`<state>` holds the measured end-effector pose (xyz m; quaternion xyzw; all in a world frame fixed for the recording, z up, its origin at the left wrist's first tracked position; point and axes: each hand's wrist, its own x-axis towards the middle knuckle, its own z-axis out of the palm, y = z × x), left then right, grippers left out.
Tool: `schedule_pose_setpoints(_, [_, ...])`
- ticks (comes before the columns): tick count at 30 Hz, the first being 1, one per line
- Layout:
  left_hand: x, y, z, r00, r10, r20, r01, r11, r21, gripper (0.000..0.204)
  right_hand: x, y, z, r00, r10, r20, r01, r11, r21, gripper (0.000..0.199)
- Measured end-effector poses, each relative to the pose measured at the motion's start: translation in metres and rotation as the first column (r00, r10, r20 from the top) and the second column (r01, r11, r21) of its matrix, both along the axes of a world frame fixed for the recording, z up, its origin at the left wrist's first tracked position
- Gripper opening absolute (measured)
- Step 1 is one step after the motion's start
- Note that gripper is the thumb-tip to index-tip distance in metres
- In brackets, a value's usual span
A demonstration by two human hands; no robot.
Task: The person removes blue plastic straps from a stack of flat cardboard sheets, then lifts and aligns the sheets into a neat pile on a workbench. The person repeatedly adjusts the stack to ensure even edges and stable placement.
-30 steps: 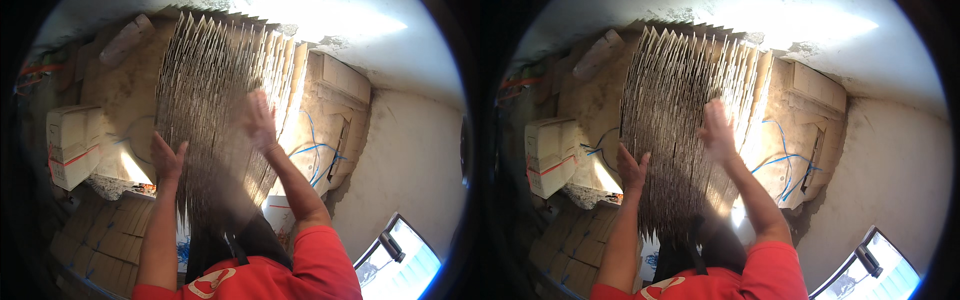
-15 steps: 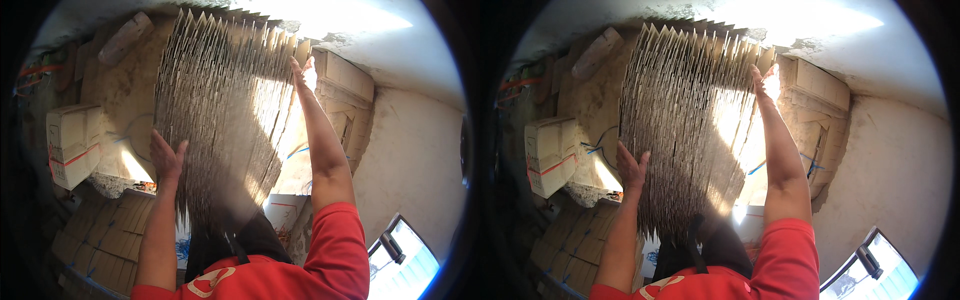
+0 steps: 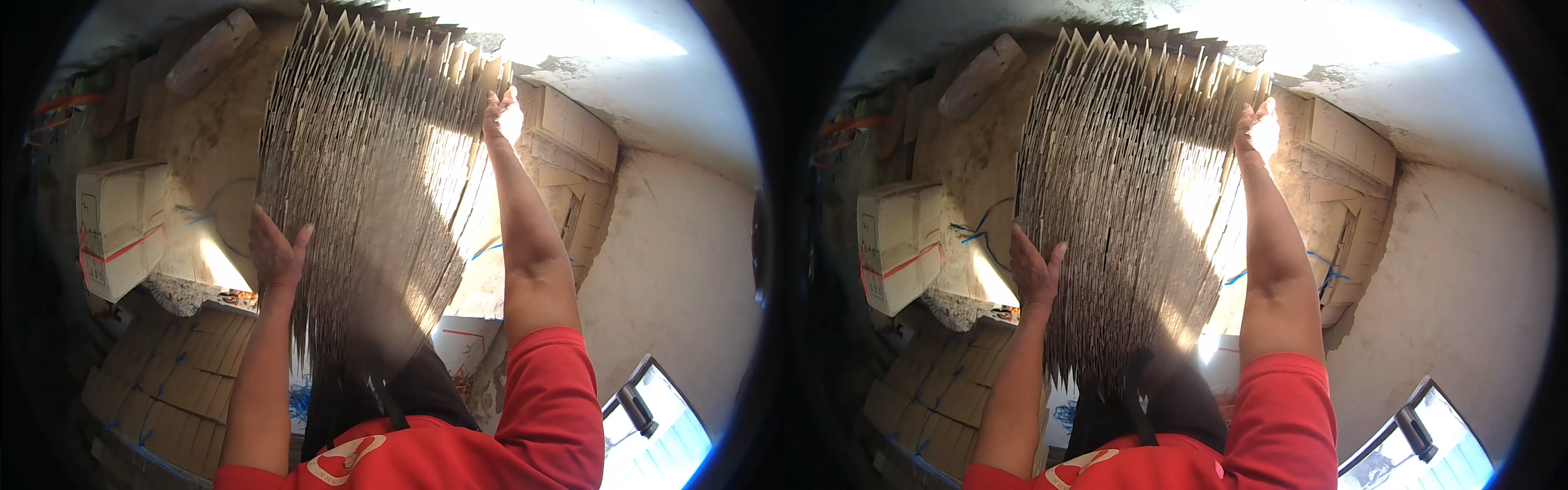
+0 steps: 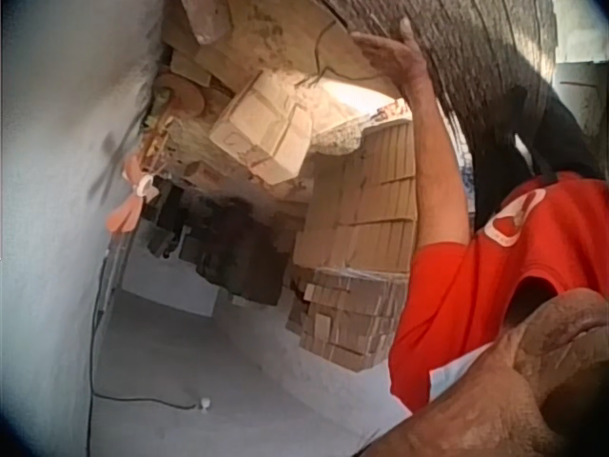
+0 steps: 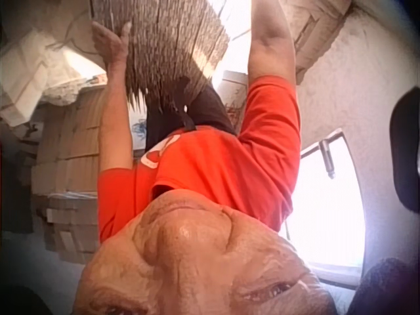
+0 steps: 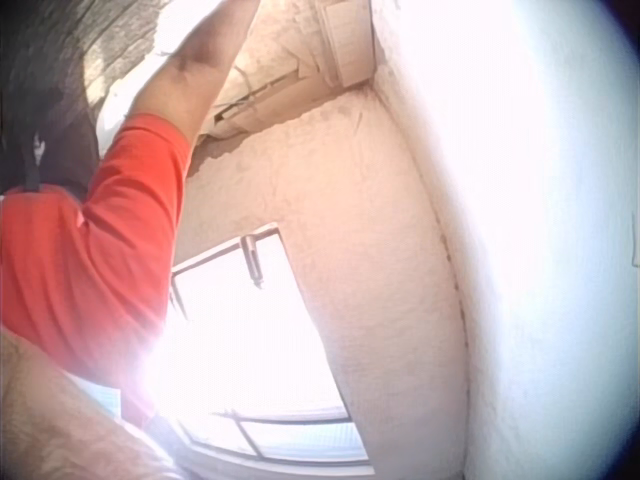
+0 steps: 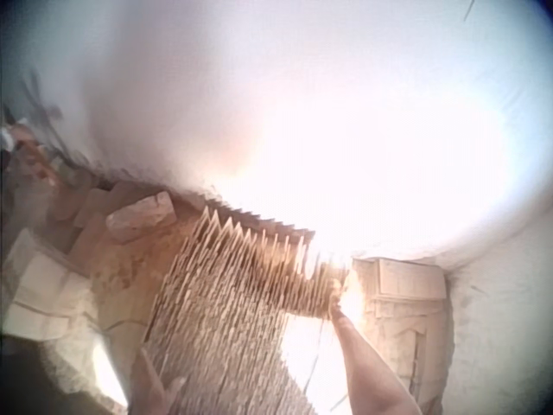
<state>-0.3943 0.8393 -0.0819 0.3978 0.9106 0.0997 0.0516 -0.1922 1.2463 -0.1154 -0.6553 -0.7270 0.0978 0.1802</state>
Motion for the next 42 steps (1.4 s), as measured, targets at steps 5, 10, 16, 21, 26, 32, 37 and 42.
schedule_pose_setpoints(5, [-0.002,-0.002,-0.001,1.000,0.000,-0.006,0.000,1.000,-0.002,0.099,-0.010,-0.003,0.011,0.940,-0.044,-0.338,0.011,0.995,-0.099,0.027])
schedule_pose_setpoints(10, [-0.001,-0.002,-0.001,1.000,0.000,-0.007,0.000,1.000,-0.001,0.100,-0.012,-0.004,0.008,0.917,-0.030,-0.398,0.029,1.000,-0.008,0.042])
schedule_pose_setpoints(16, [-0.002,-0.001,0.001,1.000,-0.002,-0.013,0.002,1.000,-0.006,0.099,-0.012,-0.005,0.006,0.892,-0.049,-0.449,0.034,0.999,-0.042,0.041])
schedule_pose_setpoints(21, [0.000,0.000,0.001,1.000,0.000,-0.006,0.000,1.000,-0.016,0.100,-0.007,-0.004,0.000,0.966,0.033,-0.257,-0.005,0.994,0.106,0.034])
schedule_pose_setpoints(26, [-0.002,-0.002,-0.001,1.000,-0.007,-0.013,0.007,1.000,-0.008,0.100,-0.013,-0.009,0.008,0.978,-0.052,-0.201,0.044,0.998,-0.042,0.039])
schedule_pose_setpoints(32, [-0.001,-0.001,0.000,1.000,-0.002,-0.007,0.002,1.000,-0.006,0.100,-0.012,-0.006,0.008,0.998,-0.055,-0.033,0.054,0.998,-0.031,0.052])
schedule_pose_setpoints(37, [-0.002,-0.002,0.000,1.000,0.001,-0.012,-0.001,1.000,-0.012,0.100,-0.013,-0.005,0.008,0.998,-0.059,0.013,0.060,0.995,-0.075,0.060])
schedule_pose_setpoints(42, [-0.001,0.000,0.000,1.000,-0.009,-0.012,0.008,1.000,-0.007,0.100,-0.011,-0.003,0.002,0.993,-0.054,0.104,0.060,0.997,-0.048,0.071])
